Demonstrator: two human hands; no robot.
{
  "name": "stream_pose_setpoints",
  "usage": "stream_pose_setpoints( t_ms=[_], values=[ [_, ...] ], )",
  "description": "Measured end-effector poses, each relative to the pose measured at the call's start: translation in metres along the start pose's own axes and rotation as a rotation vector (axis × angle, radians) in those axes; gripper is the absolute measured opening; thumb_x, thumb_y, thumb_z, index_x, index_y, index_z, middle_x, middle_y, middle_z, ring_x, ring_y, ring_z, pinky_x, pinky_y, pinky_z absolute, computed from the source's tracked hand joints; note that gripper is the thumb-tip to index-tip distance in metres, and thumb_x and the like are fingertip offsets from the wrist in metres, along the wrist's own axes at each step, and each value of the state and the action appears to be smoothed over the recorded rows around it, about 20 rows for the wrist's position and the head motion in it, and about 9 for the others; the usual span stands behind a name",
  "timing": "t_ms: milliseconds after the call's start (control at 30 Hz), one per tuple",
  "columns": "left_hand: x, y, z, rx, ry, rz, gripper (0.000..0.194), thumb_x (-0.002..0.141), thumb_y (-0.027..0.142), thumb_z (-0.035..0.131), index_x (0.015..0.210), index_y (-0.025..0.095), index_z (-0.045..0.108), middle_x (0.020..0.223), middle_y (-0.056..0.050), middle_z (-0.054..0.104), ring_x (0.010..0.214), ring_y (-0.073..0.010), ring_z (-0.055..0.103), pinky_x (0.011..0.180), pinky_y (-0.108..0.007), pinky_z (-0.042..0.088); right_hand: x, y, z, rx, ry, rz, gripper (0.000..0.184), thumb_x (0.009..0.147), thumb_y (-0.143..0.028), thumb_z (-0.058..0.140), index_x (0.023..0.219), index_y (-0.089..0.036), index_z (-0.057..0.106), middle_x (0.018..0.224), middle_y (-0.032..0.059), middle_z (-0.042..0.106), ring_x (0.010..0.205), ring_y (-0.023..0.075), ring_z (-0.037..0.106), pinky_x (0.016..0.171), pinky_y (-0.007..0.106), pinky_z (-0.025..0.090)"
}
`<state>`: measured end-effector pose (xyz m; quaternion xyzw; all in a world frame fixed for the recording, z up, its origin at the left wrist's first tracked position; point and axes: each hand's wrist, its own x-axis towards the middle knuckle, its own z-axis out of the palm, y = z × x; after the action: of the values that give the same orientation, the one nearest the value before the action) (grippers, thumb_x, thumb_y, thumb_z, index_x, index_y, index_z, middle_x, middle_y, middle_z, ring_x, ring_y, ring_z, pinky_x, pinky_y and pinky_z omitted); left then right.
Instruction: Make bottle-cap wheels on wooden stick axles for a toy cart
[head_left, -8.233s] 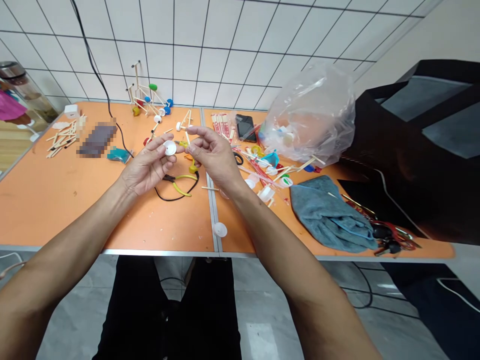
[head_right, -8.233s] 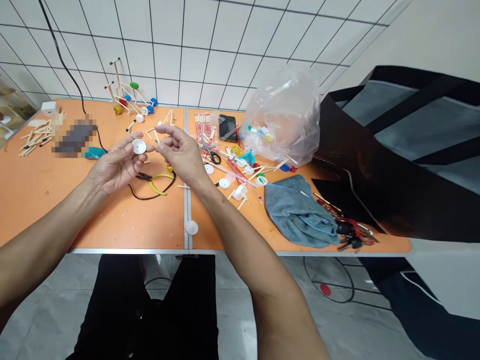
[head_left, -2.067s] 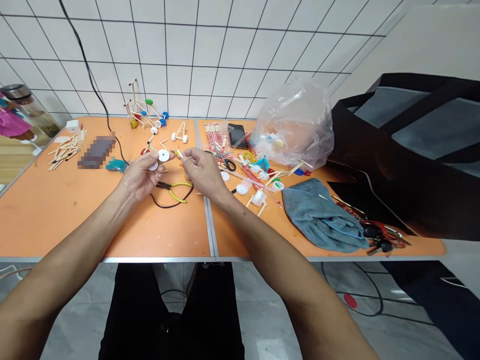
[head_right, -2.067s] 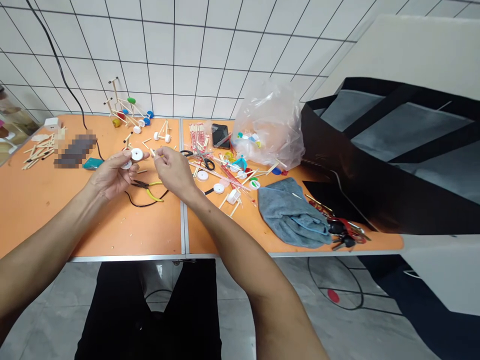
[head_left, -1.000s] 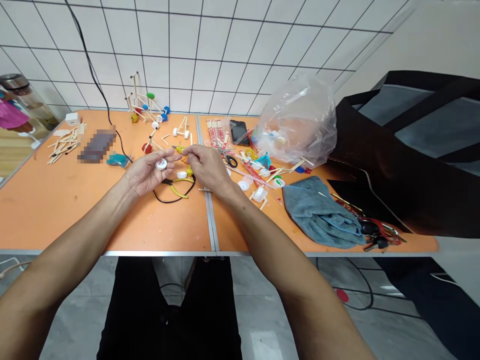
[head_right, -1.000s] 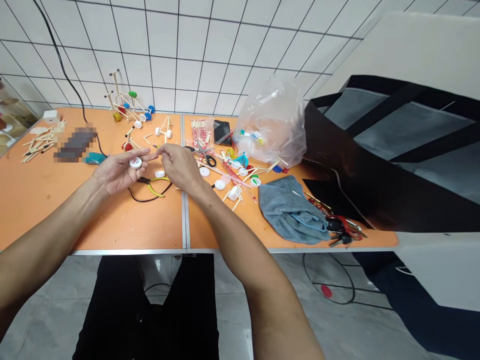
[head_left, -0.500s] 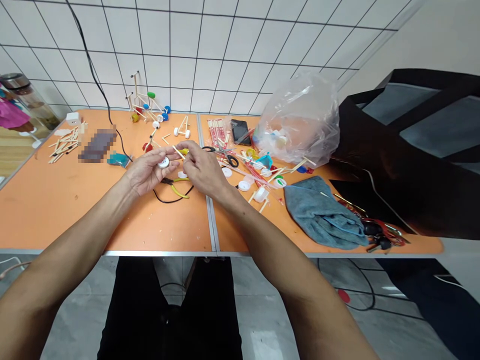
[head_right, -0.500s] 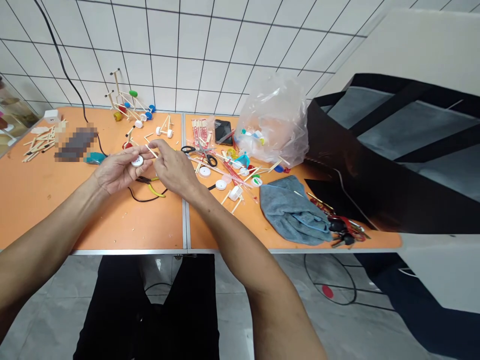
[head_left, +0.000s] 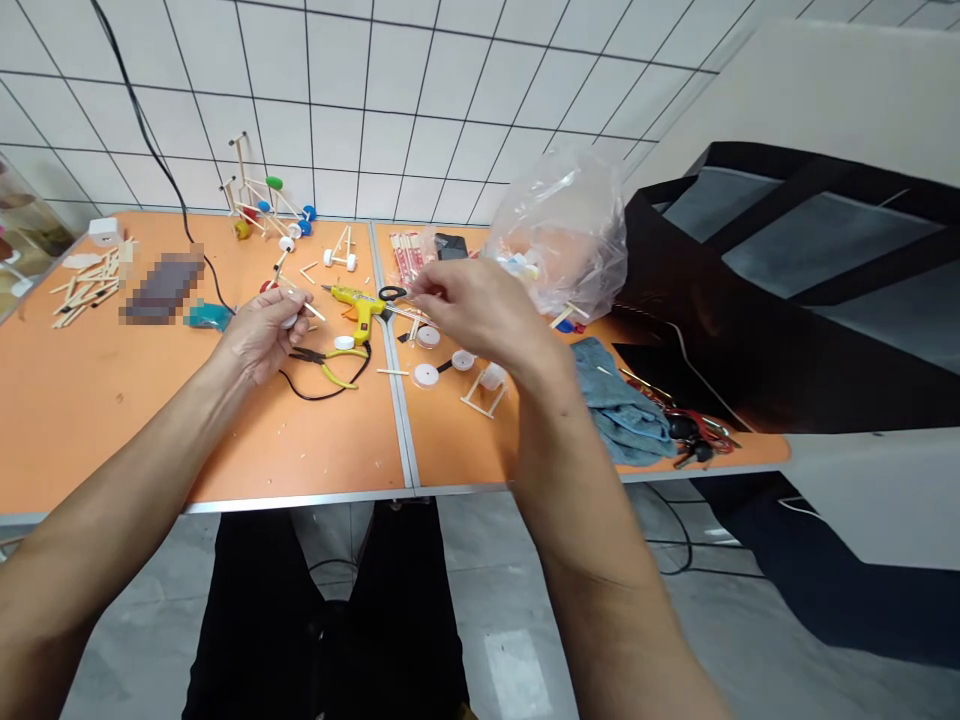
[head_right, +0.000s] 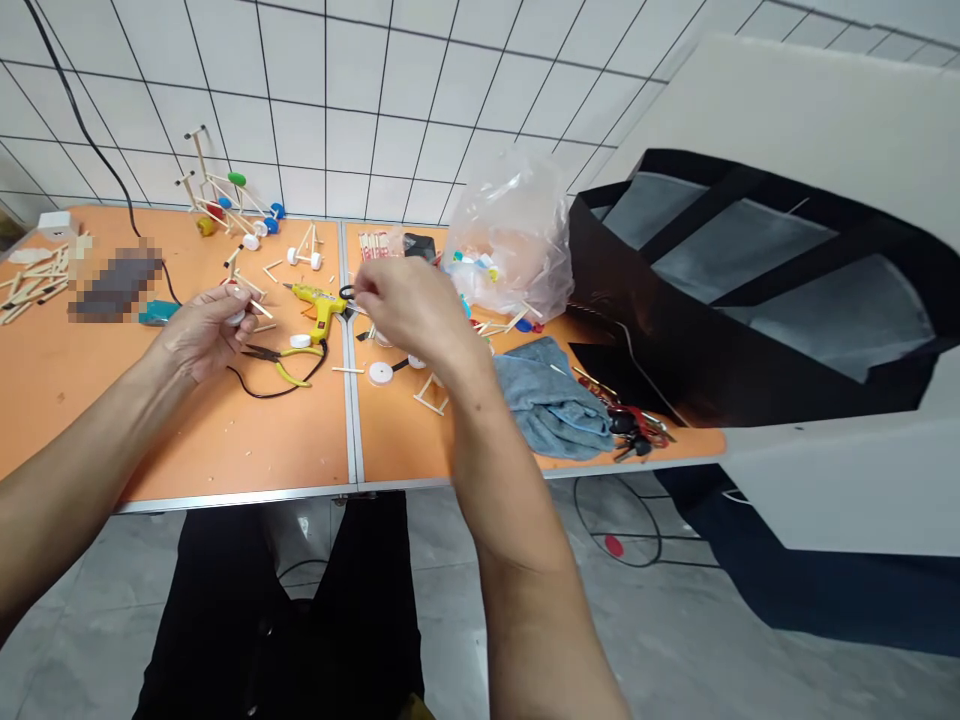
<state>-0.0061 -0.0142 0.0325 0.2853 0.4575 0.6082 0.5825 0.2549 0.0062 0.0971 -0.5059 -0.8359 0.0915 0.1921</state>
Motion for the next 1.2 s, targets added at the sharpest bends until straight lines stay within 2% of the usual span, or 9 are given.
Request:
stream_pose_setpoints(
  t_ms=[100,233,400,567,667,733,833,900,1200],
  values=[
    [0.0,-0.001,0.002,-0.015,0.018,0.007,0.027,0.093,0.001,0.077,0.07,0.013,0.071,0.065,0.001,0.064,0.045,-0.0045,0.054,0.042,-0.013,0.038,-0.017,0.024,-0.017,-0.197,-0.067,0.123,0.017,0.095,-0.018,0.072,0.082,-0.025,0.08,0.082,0.0068,0.077,0.09,0.028,0.069,0.079,0.038,0.042],
    [-0.002,-0.003,0.004,-0.022,0.021,0.0,0.025,0.095,0.002,0.073,0.072,0.012,0.073,0.064,0.001,0.064,0.044,-0.0048,0.052,0.042,-0.015,0.038,-0.032,0.038,-0.006,-0.378,-0.279,0.234,0.013,0.091,-0.017,0.076,0.086,-0.024,0.085,0.09,0.0105,0.082,0.087,0.0283,0.072,0.074,0.038,0.043],
    [-0.003,0.0,0.004,-0.019,0.013,-0.004,0.027,0.096,0.002,0.072,0.072,0.013,0.072,0.064,0.0,0.065,0.044,-0.0047,0.053,0.041,-0.014,0.037,-0.033,0.043,0.016,-0.363,-0.267,0.2,0.018,0.09,-0.01,0.074,0.087,-0.023,0.087,0.101,0.0149,0.086,0.096,0.0323,0.078,0.082,0.04,0.053],
    [-0.006,0.004,0.007,-0.028,0.034,-0.014,0.035,0.102,0.001,0.065,0.069,0.013,0.069,0.064,-0.001,0.066,0.042,-0.0049,0.053,0.04,-0.014,0.037,-0.032,0.043,0.019,-0.368,-0.264,0.206,0.023,0.092,-0.006,0.069,0.076,-0.02,0.078,0.102,0.0182,0.084,0.098,0.0337,0.077,0.081,0.04,0.052],
    [-0.007,0.004,0.009,-0.04,0.023,-0.038,0.038,0.105,0.001,0.061,0.07,0.013,0.069,0.065,-0.003,0.069,0.042,-0.0051,0.053,0.041,-0.013,0.038,-0.03,0.038,0.016,-0.108,-0.118,0.169,0.019,0.094,-0.015,0.07,0.076,-0.021,0.071,0.098,0.0121,0.079,0.093,0.0272,0.071,0.082,0.039,0.051],
    [-0.007,0.002,0.008,-0.05,-0.015,-0.062,0.035,0.104,0.001,0.062,0.073,0.013,0.07,0.069,-0.005,0.074,0.044,-0.0054,0.055,0.044,-0.013,0.042,-0.024,0.03,0.016,0.286,-0.099,0.115,0.015,0.094,-0.026,0.075,0.081,-0.022,0.069,0.092,0.0054,0.074,0.087,0.0212,0.066,0.08,0.035,0.052],
    [-0.005,-0.002,0.005,-0.063,-0.096,-0.099,0.031,0.103,0.002,0.066,0.075,0.013,0.07,0.072,-0.008,0.078,0.046,-0.0065,0.057,0.047,-0.014,0.048,-0.007,0.016,0.024,0.945,-0.297,0.105,0.025,0.087,-0.041,0.086,0.087,-0.022,0.07,0.093,0.0018,0.074,0.083,0.0157,0.062,0.076,0.029,0.055],
    [-0.003,-0.003,0.004,-0.07,-0.134,-0.109,0.031,0.105,0.004,0.067,0.075,0.012,0.07,0.072,-0.009,0.078,0.045,-0.0072,0.057,0.047,-0.016,0.048,0.006,0.007,0.031,1.186,-0.399,0.157,0.028,0.08,-0.036,0.093,0.087,-0.022,0.07,0.092,0.0012,0.074,0.082,0.0147,0.063,0.074,0.027,0.057],
    [-0.008,0.001,0.01,-0.089,-0.159,-0.106,0.046,0.112,0.003,0.051,0.072,0.01,0.073,0.069,-0.006,0.074,0.043,-0.0058,0.057,0.043,-0.015,0.046,0.04,-0.013,0.051,1.47,-0.548,0.242,0.009,0.098,-0.017,0.073,0.089,-0.02,0.072,0.103,0.0105,0.086,0.09,0.0176,0.081,0.071,0.022,0.063]
  ],
)
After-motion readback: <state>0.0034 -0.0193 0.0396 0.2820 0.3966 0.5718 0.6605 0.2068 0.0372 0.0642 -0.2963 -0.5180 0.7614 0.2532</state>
